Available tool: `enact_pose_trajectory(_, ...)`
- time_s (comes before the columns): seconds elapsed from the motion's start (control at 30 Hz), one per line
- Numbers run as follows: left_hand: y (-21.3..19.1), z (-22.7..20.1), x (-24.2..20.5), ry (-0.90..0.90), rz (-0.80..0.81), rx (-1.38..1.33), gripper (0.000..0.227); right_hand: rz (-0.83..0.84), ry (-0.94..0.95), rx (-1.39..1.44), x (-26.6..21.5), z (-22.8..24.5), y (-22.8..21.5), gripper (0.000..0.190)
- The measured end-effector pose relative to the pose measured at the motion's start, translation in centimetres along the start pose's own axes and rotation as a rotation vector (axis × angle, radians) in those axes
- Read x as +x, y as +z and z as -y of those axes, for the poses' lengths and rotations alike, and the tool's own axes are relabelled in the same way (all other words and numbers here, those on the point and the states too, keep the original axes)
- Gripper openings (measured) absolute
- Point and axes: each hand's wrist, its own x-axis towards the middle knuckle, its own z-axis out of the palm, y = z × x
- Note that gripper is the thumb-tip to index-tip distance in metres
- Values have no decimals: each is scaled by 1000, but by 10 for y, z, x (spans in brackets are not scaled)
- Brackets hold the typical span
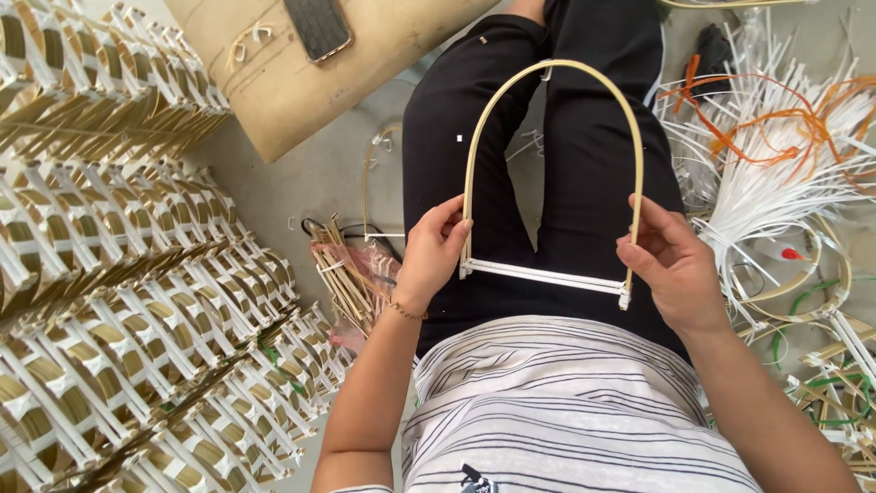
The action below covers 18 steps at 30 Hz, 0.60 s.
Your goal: The person assembles lantern frames by gluing white plastic strips to curved bamboo pieces, trimming the excess with shears, and securing the joints with white tape.
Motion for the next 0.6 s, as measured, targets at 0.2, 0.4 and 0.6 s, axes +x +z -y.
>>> enact_pose_trajectory(0.2,-13,7,9,-63,195,-75,31,-10,-1,16,0,-3,-1,57)
enact_pose_trajectory(0.4,-14,10,8,-138,268,-281,31,-25,47,-4,7,-16,-11,56)
enact_pose_trajectory(0.6,-8,27,9,-134,271,-382,34,-34,185,142,17,-25,-21,58)
